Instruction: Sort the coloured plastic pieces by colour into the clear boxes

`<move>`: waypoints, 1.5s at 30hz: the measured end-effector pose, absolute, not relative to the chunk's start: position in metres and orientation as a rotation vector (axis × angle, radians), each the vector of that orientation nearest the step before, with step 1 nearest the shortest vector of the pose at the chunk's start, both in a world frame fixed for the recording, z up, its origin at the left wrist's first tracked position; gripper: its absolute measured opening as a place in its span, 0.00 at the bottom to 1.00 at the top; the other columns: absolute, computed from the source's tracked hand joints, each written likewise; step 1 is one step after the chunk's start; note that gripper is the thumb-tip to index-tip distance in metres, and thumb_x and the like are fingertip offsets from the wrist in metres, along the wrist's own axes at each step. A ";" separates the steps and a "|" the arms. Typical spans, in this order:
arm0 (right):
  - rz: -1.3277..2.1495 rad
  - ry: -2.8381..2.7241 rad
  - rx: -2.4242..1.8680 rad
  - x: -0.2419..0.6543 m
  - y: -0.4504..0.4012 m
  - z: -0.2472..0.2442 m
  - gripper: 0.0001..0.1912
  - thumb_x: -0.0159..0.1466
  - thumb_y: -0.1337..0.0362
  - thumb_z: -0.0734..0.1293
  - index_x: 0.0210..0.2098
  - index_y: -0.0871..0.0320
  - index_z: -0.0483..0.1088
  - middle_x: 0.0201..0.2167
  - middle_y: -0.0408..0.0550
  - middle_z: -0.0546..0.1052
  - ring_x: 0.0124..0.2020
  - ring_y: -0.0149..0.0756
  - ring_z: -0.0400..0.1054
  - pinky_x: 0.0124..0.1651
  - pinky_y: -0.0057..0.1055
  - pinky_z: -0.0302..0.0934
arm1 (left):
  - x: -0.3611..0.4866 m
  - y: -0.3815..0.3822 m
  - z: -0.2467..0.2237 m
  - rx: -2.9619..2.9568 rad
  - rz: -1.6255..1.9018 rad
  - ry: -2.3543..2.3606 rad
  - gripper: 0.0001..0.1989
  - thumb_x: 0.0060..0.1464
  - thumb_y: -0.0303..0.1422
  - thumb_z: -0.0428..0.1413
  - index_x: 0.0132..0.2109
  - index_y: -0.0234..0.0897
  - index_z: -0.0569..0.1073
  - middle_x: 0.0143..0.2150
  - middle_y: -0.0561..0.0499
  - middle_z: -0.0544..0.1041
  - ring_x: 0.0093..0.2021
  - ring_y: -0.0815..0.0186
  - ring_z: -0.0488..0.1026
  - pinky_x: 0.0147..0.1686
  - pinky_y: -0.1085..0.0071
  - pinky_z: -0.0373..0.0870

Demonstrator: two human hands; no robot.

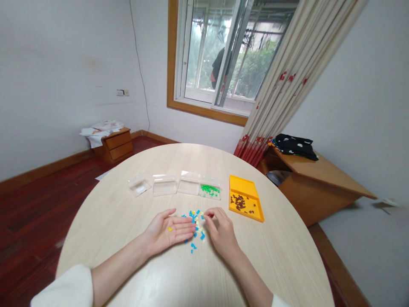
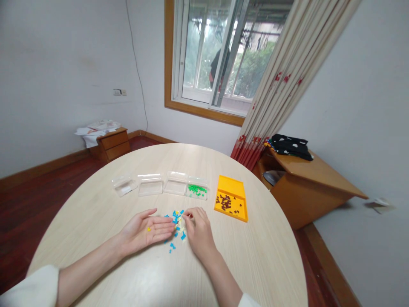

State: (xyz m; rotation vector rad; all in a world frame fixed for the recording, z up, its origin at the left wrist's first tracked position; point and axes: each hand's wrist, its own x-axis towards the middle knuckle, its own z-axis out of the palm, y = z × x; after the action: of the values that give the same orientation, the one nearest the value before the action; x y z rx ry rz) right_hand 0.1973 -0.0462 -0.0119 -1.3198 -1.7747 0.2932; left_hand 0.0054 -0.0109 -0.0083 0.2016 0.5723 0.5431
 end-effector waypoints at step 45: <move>0.151 -1.877 -1.548 0.210 -0.035 -0.035 0.14 0.56 0.76 0.56 0.29 0.57 0.70 0.30 0.47 0.70 0.37 0.38 0.62 0.41 0.36 0.54 | 0.000 -0.004 -0.008 0.009 0.717 0.648 0.13 0.58 0.31 0.41 0.26 0.34 0.58 0.17 0.59 0.52 0.12 0.78 0.50 0.11 0.84 0.44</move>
State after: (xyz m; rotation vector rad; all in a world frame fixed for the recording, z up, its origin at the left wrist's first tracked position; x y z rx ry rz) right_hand 0.2099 -0.0349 -0.0345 -1.5479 -1.8771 0.1506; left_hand -0.0003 -0.0040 -0.0077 0.0088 0.6481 0.7174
